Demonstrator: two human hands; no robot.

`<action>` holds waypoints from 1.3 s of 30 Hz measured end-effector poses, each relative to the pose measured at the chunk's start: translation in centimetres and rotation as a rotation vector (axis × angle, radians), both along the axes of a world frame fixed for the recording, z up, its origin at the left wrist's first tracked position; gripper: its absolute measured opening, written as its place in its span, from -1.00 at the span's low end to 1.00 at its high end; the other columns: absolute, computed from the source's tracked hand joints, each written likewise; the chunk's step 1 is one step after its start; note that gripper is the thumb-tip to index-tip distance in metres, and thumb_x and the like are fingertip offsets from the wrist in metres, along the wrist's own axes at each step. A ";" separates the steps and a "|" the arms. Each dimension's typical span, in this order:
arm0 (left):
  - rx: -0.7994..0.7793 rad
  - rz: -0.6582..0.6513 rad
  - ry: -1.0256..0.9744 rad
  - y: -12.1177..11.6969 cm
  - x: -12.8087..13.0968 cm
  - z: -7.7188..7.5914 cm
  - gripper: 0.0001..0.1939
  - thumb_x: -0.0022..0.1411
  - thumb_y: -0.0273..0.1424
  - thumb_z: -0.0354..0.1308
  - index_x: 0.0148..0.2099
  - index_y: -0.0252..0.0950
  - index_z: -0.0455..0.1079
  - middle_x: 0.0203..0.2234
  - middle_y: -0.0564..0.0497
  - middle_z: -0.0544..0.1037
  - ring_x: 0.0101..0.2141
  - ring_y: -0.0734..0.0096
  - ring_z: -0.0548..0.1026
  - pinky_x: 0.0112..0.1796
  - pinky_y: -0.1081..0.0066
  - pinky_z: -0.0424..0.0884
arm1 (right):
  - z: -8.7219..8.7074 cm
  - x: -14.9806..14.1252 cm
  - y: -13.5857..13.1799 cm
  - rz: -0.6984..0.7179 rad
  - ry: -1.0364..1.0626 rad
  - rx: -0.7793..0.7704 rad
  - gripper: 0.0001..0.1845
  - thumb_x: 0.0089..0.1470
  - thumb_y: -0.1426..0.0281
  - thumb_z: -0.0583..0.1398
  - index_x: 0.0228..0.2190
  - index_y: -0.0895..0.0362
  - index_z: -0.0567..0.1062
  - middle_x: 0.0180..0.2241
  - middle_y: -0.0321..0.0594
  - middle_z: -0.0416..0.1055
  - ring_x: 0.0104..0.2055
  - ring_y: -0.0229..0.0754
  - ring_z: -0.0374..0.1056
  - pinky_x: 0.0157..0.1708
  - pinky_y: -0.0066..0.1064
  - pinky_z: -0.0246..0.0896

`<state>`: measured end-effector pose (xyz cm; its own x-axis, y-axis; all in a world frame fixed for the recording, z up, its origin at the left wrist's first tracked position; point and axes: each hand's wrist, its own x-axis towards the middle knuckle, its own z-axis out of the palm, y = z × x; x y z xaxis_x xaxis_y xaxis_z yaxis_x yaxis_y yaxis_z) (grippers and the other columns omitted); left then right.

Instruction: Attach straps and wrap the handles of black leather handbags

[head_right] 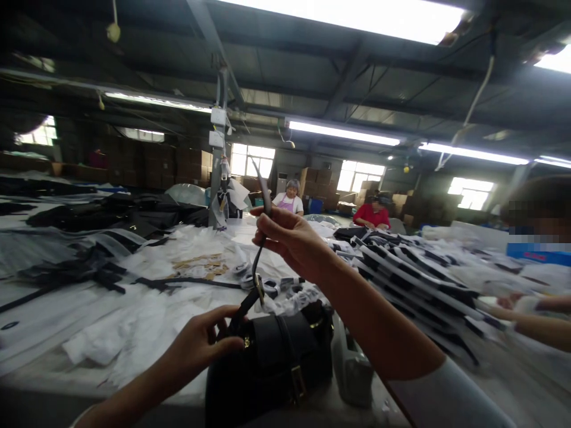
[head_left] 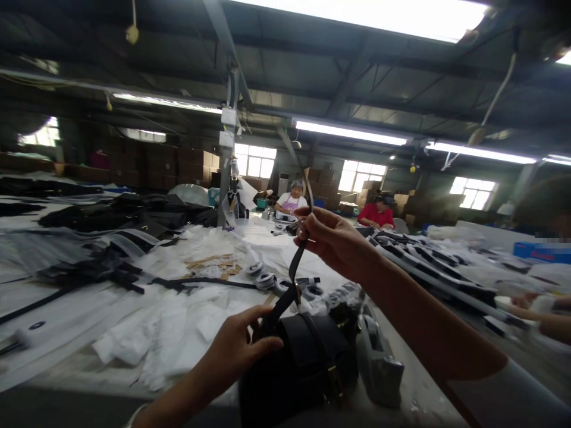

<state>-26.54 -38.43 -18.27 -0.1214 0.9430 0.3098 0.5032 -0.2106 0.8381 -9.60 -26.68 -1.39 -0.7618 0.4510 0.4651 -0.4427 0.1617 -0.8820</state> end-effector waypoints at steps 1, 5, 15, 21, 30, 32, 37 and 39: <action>0.004 0.008 0.002 -0.1 0.3 -0.3 -0.61 0.07 -0.21 0.33 -0.04 -0.16 0.48 -0.25 0.03 0.62 -0.42 0.37 0.46 -0.44 0.46 0.32 | 0.4 0.1 0.1 -0.022 0.050 -0.006 -0.76 0.05 0.29 0.33 -0.22 0.11 0.56 -0.44 -0.39 0.38 -0.38 -0.39 0.36 -0.17 -0.45 0.34; 0.064 0.024 -0.159 -0.1 0.7 -1.1 -0.70 0.14 -0.29 0.27 -0.06 -0.19 0.44 -0.25 0.02 0.63 -0.31 0.30 0.55 -0.35 0.46 0.41 | 2.6 1.1 0.1 -0.118 0.266 -0.032 -0.82 0.11 0.28 0.29 -0.25 0.10 0.56 -0.41 -0.39 0.43 -0.36 -0.41 0.37 -0.22 -0.52 0.33; -0.023 0.057 -0.398 -0.5 0.5 -2.3 -0.57 0.06 -0.21 0.34 -0.03 -0.27 0.50 -0.42 0.01 0.60 -0.39 0.33 0.52 -0.37 0.46 0.39 | 1.7 3.3 -1.7 -0.286 -0.472 0.273 -0.74 0.06 0.19 0.27 -0.36 0.15 0.57 -0.60 -0.43 0.24 -0.67 -0.45 -0.05 -0.71 -0.54 -0.23; 0.023 0.063 -0.446 -0.4 0.8 -2.7 -0.58 0.02 -0.24 0.37 -0.07 -0.31 0.51 -0.44 0.01 0.59 -0.40 0.34 0.51 -0.35 0.44 0.40 | -4.2 1.7 -3.0 -0.360 -1.033 0.690 -0.63 0.07 0.17 0.17 -0.53 0.18 0.57 -0.68 -0.38 0.27 -0.62 -0.37 0.10 -0.65 -0.51 -0.09; 0.067 0.124 -0.368 -0.5 1.1 -2.6 -0.67 -0.03 -0.31 0.40 -0.17 -0.29 0.55 -0.44 0.02 0.61 -0.43 0.37 0.49 -0.37 0.45 0.40 | -6.6 0.3 -2.2 -0.295 -1.119 0.645 -0.77 -0.06 0.32 0.15 -0.63 0.16 0.49 -0.72 -0.40 0.23 -0.64 -0.35 0.11 -0.69 -0.52 -0.10; 0.072 0.117 -0.348 -0.6 1.2 -2.5 -0.67 -0.03 -0.32 0.40 -0.17 -0.28 0.57 -0.45 0.02 0.61 -0.43 0.36 0.49 -0.37 0.46 0.40 | -6.0 0.1 -1.8 -0.223 -1.159 0.583 -0.80 -0.10 0.33 0.18 -0.64 0.15 0.49 -0.70 -0.40 0.27 -0.63 -0.35 0.12 -0.68 -0.53 -0.08; 0.075 0.121 -0.316 -0.7 1.1 -2.4 -0.68 -0.04 -0.30 0.41 -0.19 -0.27 0.58 -0.47 0.01 0.63 -0.42 0.33 0.51 -0.36 0.45 0.42 | -5.6 -0.5 -1.0 -0.106 -1.216 0.462 -0.84 -0.15 0.33 0.23 -0.62 0.16 0.50 -0.67 -0.41 0.30 -0.63 -0.37 0.11 -0.66 -0.53 -0.07; 0.075 0.106 -0.335 -0.7 0.9 -2.4 -0.68 -0.03 -0.30 0.41 -0.18 -0.28 0.58 -0.45 -0.01 0.64 -0.39 0.30 0.54 -0.33 0.42 0.44 | -5.9 -0.6 -1.0 -0.107 -1.182 0.467 -0.82 -0.13 0.32 0.22 -0.63 0.16 0.49 -0.68 -0.42 0.28 -0.63 -0.38 0.10 -0.65 -0.53 -0.07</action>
<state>-25.67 -39.13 -20.69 -0.3236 0.8958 0.3046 0.2256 -0.2396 0.9443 -10.16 -27.67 -7.33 -0.7888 0.5132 -0.3382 0.6044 0.5480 -0.5783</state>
